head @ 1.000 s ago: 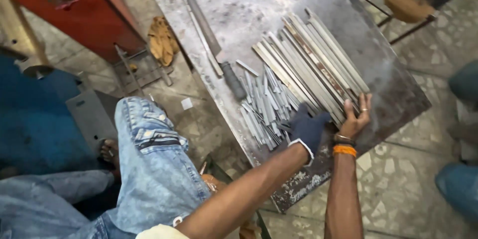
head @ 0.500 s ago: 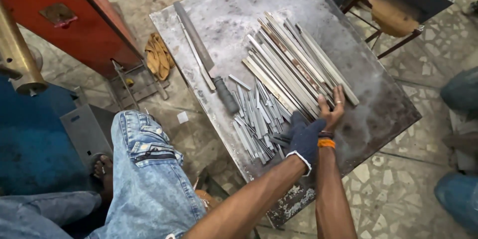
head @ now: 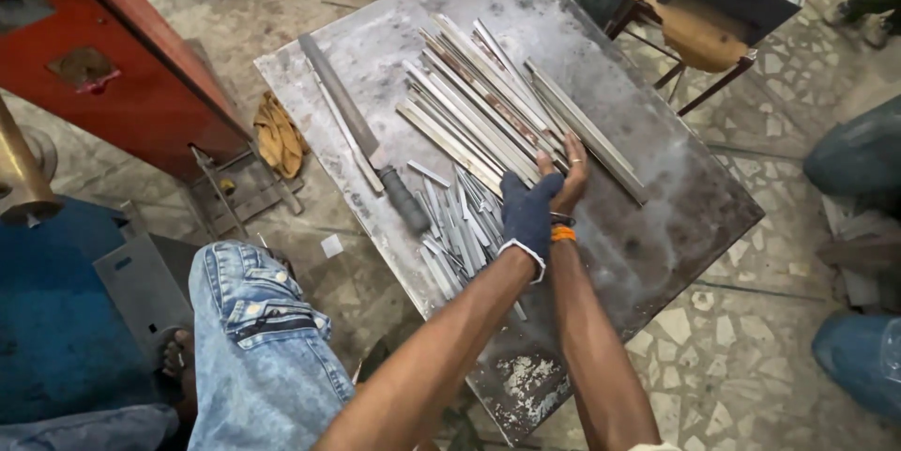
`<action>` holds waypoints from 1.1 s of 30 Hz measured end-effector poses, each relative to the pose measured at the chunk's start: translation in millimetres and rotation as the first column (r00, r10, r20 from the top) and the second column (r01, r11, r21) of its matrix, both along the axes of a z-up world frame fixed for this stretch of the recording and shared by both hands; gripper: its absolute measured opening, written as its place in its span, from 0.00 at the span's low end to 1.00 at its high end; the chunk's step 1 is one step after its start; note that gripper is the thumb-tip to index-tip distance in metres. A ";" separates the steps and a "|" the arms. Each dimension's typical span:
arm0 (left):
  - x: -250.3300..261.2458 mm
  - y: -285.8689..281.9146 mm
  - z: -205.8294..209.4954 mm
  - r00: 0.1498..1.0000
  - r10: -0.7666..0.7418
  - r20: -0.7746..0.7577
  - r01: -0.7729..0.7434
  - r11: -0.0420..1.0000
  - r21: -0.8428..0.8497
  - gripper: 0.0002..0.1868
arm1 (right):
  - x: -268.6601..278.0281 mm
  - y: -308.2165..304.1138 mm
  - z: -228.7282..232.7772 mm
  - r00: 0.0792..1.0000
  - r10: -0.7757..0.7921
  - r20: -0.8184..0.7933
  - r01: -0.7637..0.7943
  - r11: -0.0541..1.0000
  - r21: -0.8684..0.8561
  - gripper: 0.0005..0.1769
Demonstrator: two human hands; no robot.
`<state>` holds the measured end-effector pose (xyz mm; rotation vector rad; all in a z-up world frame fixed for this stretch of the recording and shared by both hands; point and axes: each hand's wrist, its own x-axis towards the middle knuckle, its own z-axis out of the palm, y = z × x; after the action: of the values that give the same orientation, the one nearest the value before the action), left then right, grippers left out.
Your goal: The person sits at a workbench in a metal workshop and assembles rectangular frames from flat metal strips, fitting strips into a corner joint and pressing them together by hand. They use a file to smooth a strip edge, sort through piles of strips on the table, and set completed frames on the table.
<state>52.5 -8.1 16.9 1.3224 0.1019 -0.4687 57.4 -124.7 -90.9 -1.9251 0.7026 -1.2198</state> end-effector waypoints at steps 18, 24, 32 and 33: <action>80.9 10.0 -57.2 0.986 -0.166 -0.006 0.166 0.986 0.018 0.42 | 54.4 5.1 -9.7 0.997 0.073 0.034 -0.076 0.993 0.094 0.34; 95.2 36.9 -18.2 0.978 -0.199 -0.063 0.197 0.980 -0.035 0.41 | 15.4 4.1 17.8 0.992 0.036 -0.118 -0.038 0.999 -0.016 0.34; 97.7 56.0 -7.5 0.976 -0.218 -0.006 0.216 0.972 -0.088 0.27 | -18.6 -51.1 43.2 0.870 -0.260 -0.419 0.112 0.932 -0.346 0.42; 97.9 56.3 -2.7 0.971 -0.239 -0.005 0.238 0.969 -0.063 0.25 | -21.8 -62.1 41.6 0.843 -0.293 -0.452 0.118 0.919 -0.376 0.44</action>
<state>150.4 48.2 14.2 1.2763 -0.0625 -0.6791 35.6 -186.8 -49.2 -2.5555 1.0502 -1.0100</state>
